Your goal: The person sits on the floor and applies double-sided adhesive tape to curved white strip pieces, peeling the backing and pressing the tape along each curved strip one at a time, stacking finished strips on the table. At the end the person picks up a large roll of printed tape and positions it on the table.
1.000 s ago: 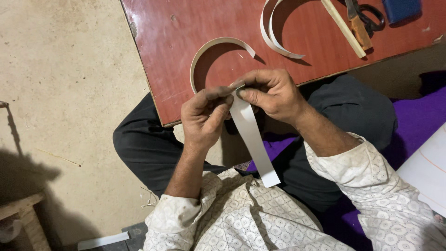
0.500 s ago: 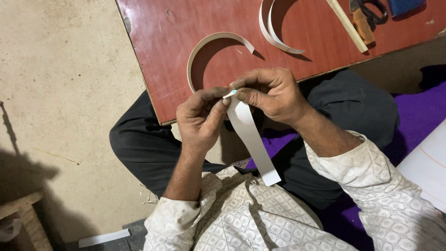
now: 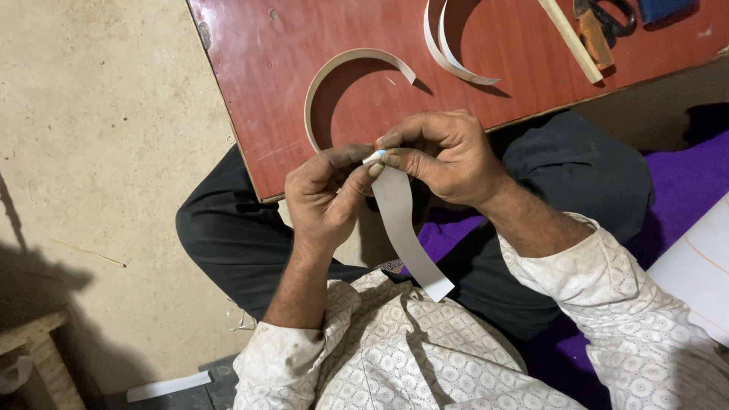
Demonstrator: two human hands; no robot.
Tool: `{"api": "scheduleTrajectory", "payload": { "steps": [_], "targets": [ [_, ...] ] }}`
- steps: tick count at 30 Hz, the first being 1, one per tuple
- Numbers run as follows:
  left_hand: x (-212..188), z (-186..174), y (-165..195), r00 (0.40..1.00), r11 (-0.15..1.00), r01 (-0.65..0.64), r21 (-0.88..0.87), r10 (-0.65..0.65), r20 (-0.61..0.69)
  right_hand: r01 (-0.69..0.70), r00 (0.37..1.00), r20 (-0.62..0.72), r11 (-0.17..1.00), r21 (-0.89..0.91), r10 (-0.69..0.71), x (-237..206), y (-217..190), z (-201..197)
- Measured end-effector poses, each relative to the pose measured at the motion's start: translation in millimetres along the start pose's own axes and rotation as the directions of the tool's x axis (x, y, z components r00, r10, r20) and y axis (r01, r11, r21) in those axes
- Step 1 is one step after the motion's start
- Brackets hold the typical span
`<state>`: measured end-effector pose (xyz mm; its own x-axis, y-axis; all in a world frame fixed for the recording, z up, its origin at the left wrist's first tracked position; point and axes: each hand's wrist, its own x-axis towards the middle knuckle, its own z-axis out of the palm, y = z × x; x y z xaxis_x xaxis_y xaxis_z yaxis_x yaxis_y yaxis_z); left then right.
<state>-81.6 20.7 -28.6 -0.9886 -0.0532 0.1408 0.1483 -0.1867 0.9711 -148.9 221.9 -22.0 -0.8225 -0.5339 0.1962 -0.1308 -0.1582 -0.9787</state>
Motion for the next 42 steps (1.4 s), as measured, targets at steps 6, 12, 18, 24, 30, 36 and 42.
{"api": "scheduleTrajectory", "payload": {
  "steps": [6, 12, 18, 24, 30, 36, 42],
  "targets": [
    [1, 4, 10, 0.999, 0.997, -0.043, 0.059, 0.042, 0.006, 0.007, 1.0, 0.002, 0.998, -0.063, -0.007, -1, -4, 3],
    [8, -3, 18, 0.992, 0.951, -0.049, 0.305, 0.011, 0.124, -0.075, 0.997, 0.025, 0.987, -0.142, 0.079, 0, -8, 3],
    [-1, -8, 23, 0.989, 0.866, -0.129, 0.483, 0.074, 0.131, 0.115, 0.989, 0.124, 0.942, -0.315, -0.08, 6, -11, 11],
    [-14, 5, 15, 0.973, 0.817, -0.125, 0.563, 0.212, -0.092, 0.116, 0.992, 0.024, 0.83, -0.545, -0.123, 5, 0, 37],
    [-12, 8, 21, 0.889, 0.54, -0.192, 0.819, 0.45, -0.088, 0.111, 0.978, -0.047, 0.704, -0.701, -0.201, 11, 11, 30],
    [-9, -24, 30, 0.995, 0.96, -0.005, 0.28, 0.033, -0.096, -0.034, 0.999, -0.017, 0.966, -0.255, 0.031, 23, 13, -7],
    [-15, -24, -11, 0.962, 0.937, 0.252, -0.243, -0.214, 0.171, -0.033, 0.968, 0.247, 0.959, 0.28, -0.039, 14, 6, 5]
  ]
}}
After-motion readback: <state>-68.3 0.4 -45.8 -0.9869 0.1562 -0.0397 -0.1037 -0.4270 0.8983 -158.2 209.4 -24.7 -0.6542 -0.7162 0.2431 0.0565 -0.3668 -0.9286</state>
